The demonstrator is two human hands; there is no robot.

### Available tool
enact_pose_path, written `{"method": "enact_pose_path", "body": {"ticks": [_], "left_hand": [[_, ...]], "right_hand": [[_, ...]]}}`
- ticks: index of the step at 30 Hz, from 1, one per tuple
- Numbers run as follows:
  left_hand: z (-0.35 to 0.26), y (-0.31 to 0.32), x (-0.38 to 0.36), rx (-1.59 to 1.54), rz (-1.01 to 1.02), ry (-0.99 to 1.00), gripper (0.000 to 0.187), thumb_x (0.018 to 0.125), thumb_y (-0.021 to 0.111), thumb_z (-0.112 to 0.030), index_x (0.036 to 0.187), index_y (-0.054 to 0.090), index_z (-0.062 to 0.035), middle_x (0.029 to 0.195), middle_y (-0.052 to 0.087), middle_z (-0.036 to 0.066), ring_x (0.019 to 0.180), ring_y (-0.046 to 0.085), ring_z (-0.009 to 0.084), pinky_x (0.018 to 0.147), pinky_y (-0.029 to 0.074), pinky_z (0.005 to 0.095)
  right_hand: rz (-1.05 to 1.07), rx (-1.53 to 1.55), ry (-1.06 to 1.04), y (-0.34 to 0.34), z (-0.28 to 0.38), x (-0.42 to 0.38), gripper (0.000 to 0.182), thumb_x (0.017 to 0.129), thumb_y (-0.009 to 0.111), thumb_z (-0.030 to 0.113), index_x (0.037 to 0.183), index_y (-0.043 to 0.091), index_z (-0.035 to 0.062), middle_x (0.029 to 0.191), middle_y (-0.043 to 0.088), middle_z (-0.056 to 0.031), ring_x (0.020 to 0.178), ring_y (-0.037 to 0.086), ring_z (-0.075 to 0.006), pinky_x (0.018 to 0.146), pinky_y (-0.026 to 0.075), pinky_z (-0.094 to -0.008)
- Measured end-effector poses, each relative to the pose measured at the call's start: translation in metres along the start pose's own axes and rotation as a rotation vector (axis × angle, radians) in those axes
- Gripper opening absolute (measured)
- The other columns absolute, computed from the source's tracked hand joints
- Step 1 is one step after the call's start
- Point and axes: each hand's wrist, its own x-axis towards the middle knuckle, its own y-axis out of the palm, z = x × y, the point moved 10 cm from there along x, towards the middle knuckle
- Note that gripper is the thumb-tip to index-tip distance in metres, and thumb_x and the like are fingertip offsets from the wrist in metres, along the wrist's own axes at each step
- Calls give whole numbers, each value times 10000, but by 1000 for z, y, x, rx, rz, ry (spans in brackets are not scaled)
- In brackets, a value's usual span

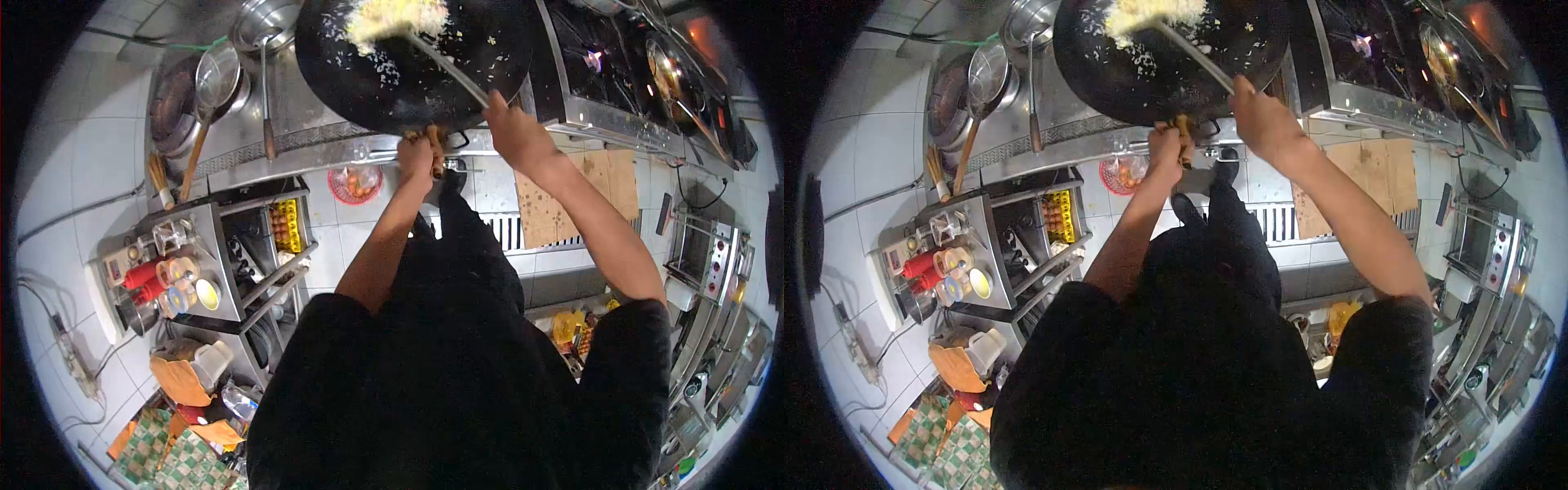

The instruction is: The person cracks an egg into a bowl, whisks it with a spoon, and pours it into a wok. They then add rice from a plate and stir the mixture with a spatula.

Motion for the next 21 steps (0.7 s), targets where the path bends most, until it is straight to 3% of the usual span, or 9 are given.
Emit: {"method": "enact_pose_path", "body": {"ticks": [2,5,7,8,13,15,17,19,21], "left_hand": [[19,-17,1,105,-95,159,126,847,474,-79,947,548,-57,694,520,77,478,489,172,370,387,320],[1,-21,-28,-71,-112,1,126,852,463,-82,936,556,-69,675,514,67,447,462,159,368,381,305],[-21,-14,12,-1,-39,47,97,842,454,-61,864,547,-71,639,501,56,447,462,157,362,360,297],[-26,-8,22,68,41,95,107,831,444,-41,792,538,-74,604,487,46,448,462,154,356,338,290],[-24,-12,-16,113,-155,111,86,832,448,-62,788,521,-77,581,470,46,439,450,147,353,308,295],[-34,0,-19,-128,70,-21,68,836,467,-61,861,531,-69,635,503,62,463,491,180,373,359,330],[-26,6,-18,-6,110,-50,82,847,476,-79,901,537,-77,637,489,58,461,480,186,373,352,341],[-46,8,-47,77,-66,159,175,819,417,-18,798,575,-90,610,516,33,465,486,141,393,365,281],[-58,15,-28,3,67,93,166,829,428,-20,791,572,-94,616,528,35,469,497,139,393,366,281]], "right_hand": [[-25,103,76,-19,-7,-12,261,932,446,78,1146,462,-71,872,610,-293,786,639,-418,673,515,-466],[44,39,5,-97,22,-62,289,947,447,120,1160,454,-76,825,619,-281,764,634,-435,682,494,-499],[218,-48,61,-87,28,-76,233,930,459,99,1089,539,-51,905,636,-280,942,615,-427,858,488,-504],[-55,4,-8,-66,19,-65,243,924,464,91,1119,517,-44,907,637,-279,897,627,-432,814,505,-504],[-61,95,21,-63,19,-29,248,920,438,75,1130,448,-57,873,643,-275,778,645,-435,664,543,-493],[162,-75,35,-58,35,-44,245,930,443,105,1120,450,-49,824,638,-273,781,655,-413,639,545,-488],[-343,-621,-455,14,39,-21,237,928,443,109,1090,456,-65,875,634,-252,756,672,-381,620,565,-423],[-282,-466,-389,46,4,9,243,926,452,116,1071,481,-77,925,625,-222,743,687,-328,569,566,-368],[-38,-302,-159,-24,24,-20,242,935,444,126,1070,498,-67,927,617,-208,769,689,-308,594,566,-354]]}}
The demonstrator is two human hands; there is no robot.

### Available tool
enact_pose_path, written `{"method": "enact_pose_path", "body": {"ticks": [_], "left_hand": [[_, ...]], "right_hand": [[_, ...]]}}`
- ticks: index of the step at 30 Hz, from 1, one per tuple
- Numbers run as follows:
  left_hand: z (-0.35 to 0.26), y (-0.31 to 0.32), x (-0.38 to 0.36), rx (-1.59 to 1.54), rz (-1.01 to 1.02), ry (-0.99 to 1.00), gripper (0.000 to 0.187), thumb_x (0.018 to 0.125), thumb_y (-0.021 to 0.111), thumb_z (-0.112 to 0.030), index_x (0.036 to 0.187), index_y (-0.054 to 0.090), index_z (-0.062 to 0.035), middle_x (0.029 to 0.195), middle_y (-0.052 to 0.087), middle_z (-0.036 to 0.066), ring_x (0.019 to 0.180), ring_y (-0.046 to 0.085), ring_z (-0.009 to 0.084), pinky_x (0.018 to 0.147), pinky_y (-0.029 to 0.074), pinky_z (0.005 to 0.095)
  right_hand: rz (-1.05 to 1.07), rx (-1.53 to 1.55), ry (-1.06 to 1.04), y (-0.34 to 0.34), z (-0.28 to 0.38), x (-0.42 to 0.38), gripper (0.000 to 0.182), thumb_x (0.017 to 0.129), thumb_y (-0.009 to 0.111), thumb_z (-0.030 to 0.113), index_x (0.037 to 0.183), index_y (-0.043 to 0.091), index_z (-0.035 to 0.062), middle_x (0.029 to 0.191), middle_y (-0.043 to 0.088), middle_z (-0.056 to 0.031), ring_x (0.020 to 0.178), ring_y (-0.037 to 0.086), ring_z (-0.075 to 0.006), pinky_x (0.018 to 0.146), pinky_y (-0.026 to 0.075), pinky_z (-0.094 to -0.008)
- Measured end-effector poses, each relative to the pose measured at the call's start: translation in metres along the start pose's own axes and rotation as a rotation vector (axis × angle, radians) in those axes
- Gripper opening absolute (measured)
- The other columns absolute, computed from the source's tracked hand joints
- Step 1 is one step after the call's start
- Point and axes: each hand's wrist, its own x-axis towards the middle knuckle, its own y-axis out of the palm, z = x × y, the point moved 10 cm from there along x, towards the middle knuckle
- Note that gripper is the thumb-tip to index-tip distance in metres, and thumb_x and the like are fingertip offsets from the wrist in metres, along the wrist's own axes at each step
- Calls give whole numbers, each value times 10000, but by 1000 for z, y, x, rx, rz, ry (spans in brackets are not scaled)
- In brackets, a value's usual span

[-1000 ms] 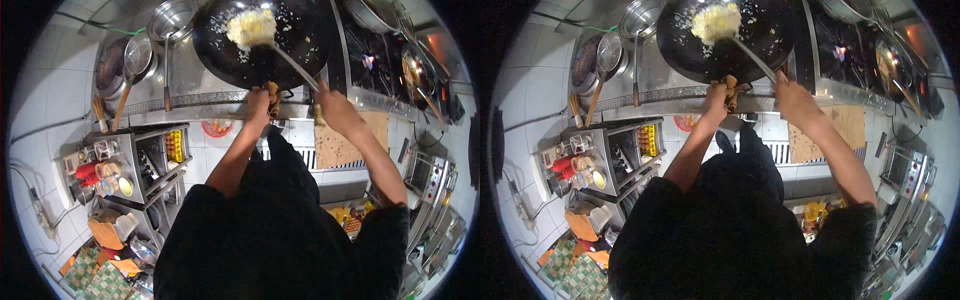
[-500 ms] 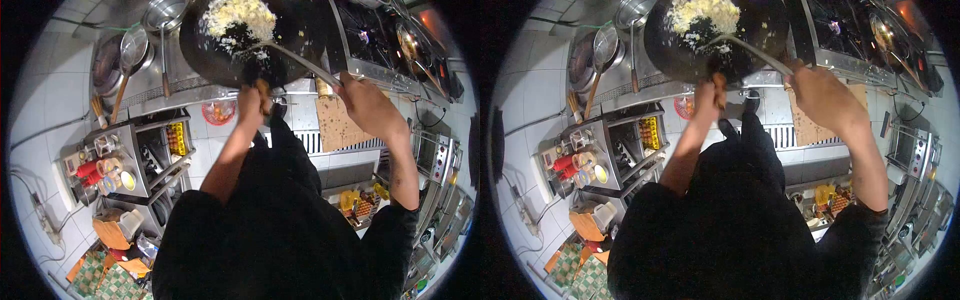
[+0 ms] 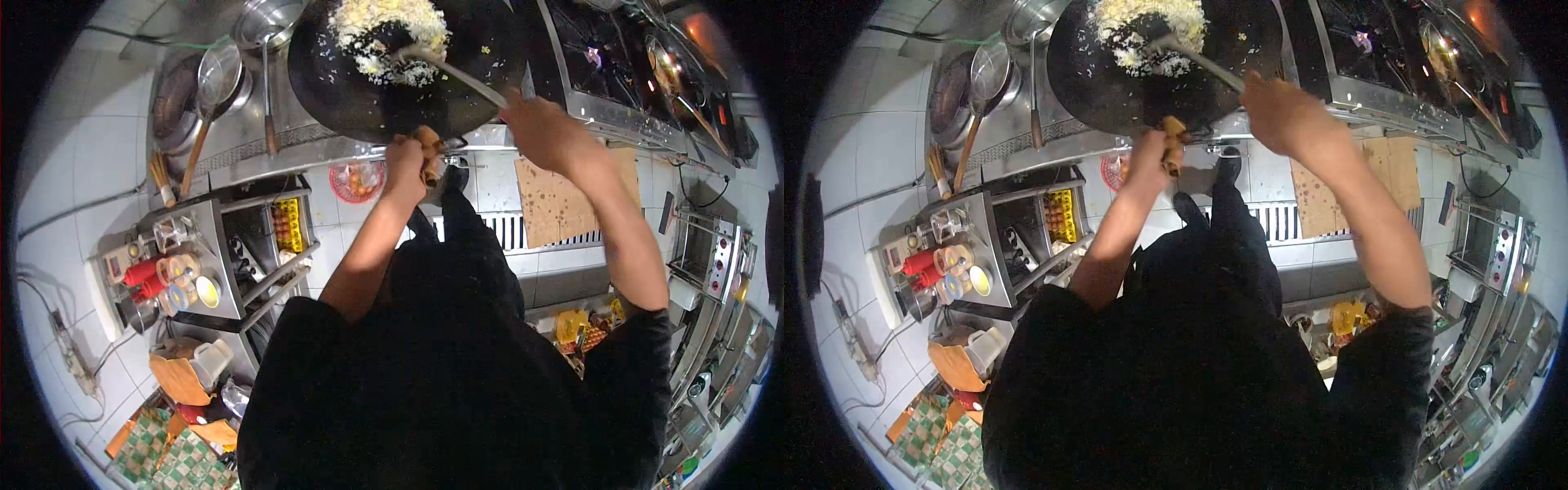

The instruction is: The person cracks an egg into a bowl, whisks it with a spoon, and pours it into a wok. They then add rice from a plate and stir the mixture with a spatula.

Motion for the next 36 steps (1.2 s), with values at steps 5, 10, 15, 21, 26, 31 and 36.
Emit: {"method": "enact_pose_path", "body": {"ticks": [5,10,15,21,26,31,36], "left_hand": [[49,-17,0,28,-46,-28,166,851,445,-24,773,566,-108,611,537,23,448,508,138,364,354,268],[9,-14,-30,-180,18,-4,103,919,487,-200,920,518,-102,677,512,36,504,473,126,413,373,262],[33,-14,13,-79,-43,-56,162,821,426,-28,866,581,-14,659,523,55,472,467,151,406,389,294],[-4,-9,-2,37,-56,79,85,862,453,-100,835,529,-76,636,498,8,524,503,118,396,396,280],[72,-45,42,300,-24,209,134,940,453,-179,892,524,-77,678,501,1,568,511,109,437,406,233],[-18,16,68,25,228,171,161,941,445,-177,1002,510,-42,755,519,33,576,511,117,460,411,233],[-5,33,149,24,20,-44,142,955,445,-178,979,531,-68,731,522,13,551,498,103,429,353,232]], "right_hand": [[-116,-437,-260,42,32,18,286,963,413,162,1100,516,-67,951,617,-286,862,656,-403,771,537,-426],[123,378,138,-71,-5,-46,255,945,436,126,1078,500,-83,837,623,-303,818,656,-411,732,539,-442],[-181,177,-1,32,-11,-6,241,936,426,96,1086,468,-88,768,631,-282,795,660,-410,677,547,-473],[49,249,86,12,-3,-1,289,936,422,121,1148,439,-75,806,649,-267,793,653,-442,698,558,-470],[413,1561,665,97,-32,-25,277,1000,410,313,1113,484,71,609,531,-58,432,538,-197,361,415,-375],[383,315,107,1,-68,15,271,902,553,261,941,573,-7,704,631,-93,535,635,-193,417,508,-354],[164,-175,-89,-2,-53,70,160,807,583,146,884,643,20,795,661,-121,603,670,-234,475,538,-317]]}}
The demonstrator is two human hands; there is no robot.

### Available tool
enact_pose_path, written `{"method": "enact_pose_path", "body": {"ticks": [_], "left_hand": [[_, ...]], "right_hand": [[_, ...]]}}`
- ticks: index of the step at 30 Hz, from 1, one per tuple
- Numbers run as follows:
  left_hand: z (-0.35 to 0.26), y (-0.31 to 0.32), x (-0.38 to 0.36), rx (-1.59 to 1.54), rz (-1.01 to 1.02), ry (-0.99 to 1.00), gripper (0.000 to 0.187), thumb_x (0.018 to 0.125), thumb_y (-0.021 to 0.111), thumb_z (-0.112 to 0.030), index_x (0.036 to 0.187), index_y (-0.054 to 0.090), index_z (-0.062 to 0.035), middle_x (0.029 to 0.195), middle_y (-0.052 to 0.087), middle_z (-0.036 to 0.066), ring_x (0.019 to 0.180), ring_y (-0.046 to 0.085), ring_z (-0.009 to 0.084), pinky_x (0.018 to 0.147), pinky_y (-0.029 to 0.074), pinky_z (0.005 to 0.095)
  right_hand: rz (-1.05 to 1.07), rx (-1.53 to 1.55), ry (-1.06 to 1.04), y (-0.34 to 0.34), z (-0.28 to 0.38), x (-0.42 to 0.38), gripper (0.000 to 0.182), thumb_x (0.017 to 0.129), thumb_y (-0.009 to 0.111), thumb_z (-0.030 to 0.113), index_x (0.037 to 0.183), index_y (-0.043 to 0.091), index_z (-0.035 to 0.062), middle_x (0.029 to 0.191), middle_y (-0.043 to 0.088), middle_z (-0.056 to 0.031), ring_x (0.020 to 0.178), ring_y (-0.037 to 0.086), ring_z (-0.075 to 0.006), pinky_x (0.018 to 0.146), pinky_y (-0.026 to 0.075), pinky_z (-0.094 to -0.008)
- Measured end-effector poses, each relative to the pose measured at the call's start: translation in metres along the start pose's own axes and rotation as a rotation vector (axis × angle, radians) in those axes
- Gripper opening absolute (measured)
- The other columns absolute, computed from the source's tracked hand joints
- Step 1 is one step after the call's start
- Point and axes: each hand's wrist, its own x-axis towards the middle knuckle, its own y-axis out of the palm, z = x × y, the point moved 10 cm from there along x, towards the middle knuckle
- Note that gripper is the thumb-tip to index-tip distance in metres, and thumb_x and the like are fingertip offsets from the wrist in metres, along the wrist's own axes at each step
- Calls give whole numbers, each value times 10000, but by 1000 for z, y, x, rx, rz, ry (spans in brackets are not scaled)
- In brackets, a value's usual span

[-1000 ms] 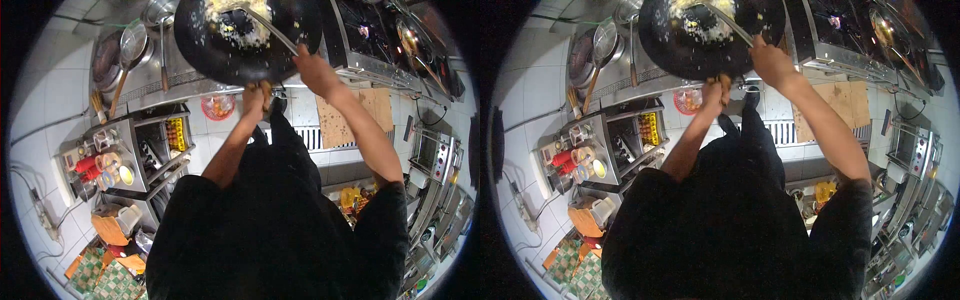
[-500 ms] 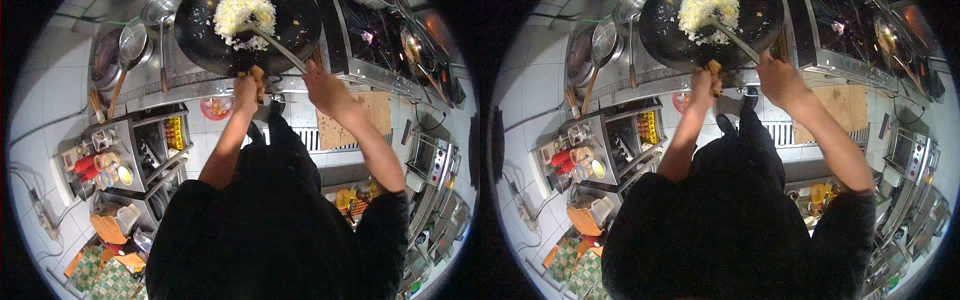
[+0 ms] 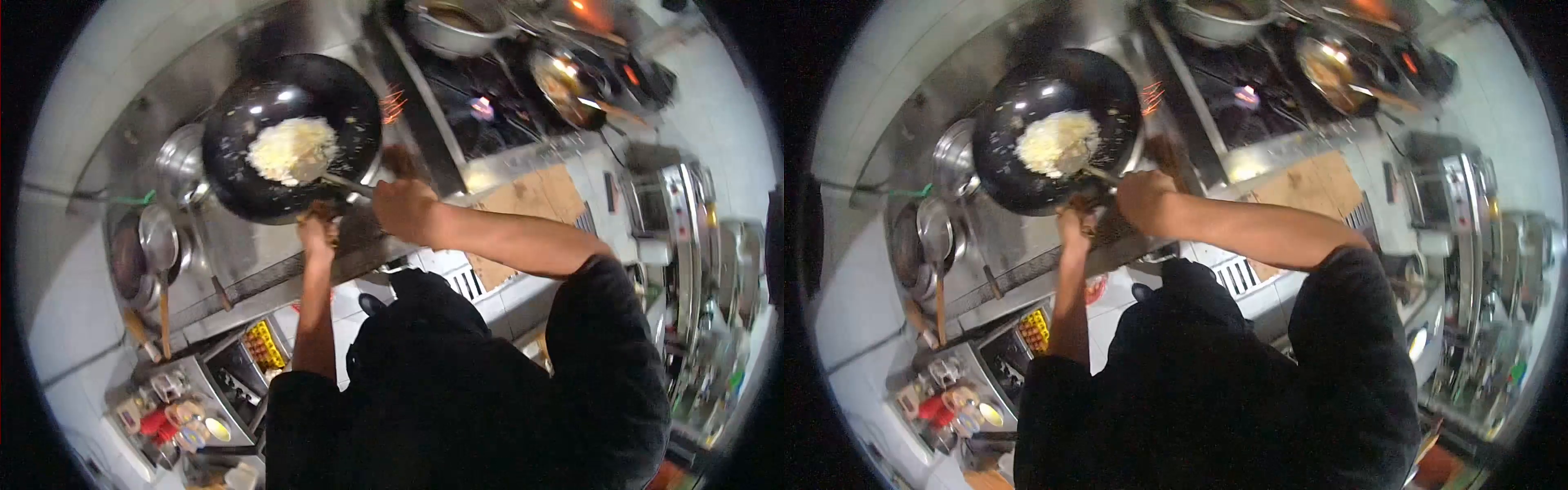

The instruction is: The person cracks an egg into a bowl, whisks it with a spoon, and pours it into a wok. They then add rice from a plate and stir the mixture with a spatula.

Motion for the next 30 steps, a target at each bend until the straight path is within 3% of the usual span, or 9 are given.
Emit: {"method": "enact_pose_path", "body": {"ticks": [4,8,12,13,20,22,26,27,30], "left_hand": [[5,-30,7,-72,-57,324,150,898,533,-144,949,632,-43,728,592,57,469,524,136,398,434,256],[1,-20,0,47,-83,146,202,888,473,-106,1000,619,-20,775,620,75,524,568,142,443,458,273],[-23,-5,-16,30,-158,121,186,894,473,-115,981,601,-13,758,610,69,523,566,138,444,460,273],[-29,-1,-20,113,-155,98,182,897,473,-119,980,592,-10,761,607,70,529,568,141,452,465,273],[-3,-9,-17,55,-136,77,222,895,462,-103,1043,589,2,833,636,107,567,591,165,464,482,288],[-7,-8,-15,53,-175,100,224,890,454,-89,1041,590,7,831,635,103,566,589,169,471,486,297],[-12,0,-20,54,-109,71,203,889,446,-81,1008,588,3,797,618,97,562,582,178,478,486,305],[-19,5,-28,46,-102,63,199,887,442,-73,1011,582,-6,798,618,98,570,582,179,485,486,302],[-10,0,-15,-41,-76,95,200,878,449,-66,1026,574,-15,791,615,93,571,579,175,491,487,302]], "right_hand": [[-236,130,-64,49,13,46,183,824,566,126,913,624,-23,887,625,-141,676,672,-220,537,554,-300],[-433,-152,-220,84,-3,78,267,872,549,158,996,603,-73,918,616,-176,744,686,-241,523,563,-316],[25,-192,-261,86,-5,67,371,906,521,161,1186,505,-83,988,638,-269,778,700,-301,548,584,-407],[47,374,18,110,-23,79,320,925,501,149,1156,499,-73,910,647,-243,780,698,-300,566,582,-372],[-254,158,-82,19,-92,52,331,975,441,233,1109,538,-54,735,627,-199,704,682,-310,574,557,-415],[-113,348,272,84,-96,37,282,982,438,251,975,545,-10,684,611,-199,644,671,-314,515,546,-391],[-32,299,-110,45,-92,101,301,985,411,235,1135,530,3,686,590,-239,599,657,-325,423,510,-383],[462,746,253,10,-89,71,345,995,373,229,1161,517,-37,738,581,-269,681,670,-322,543,540,-436],[192,330,-149,51,-23,61,380,924,491,169,1268,537,13,873,662,-237,751,675,-268,629,558,-466]]}}
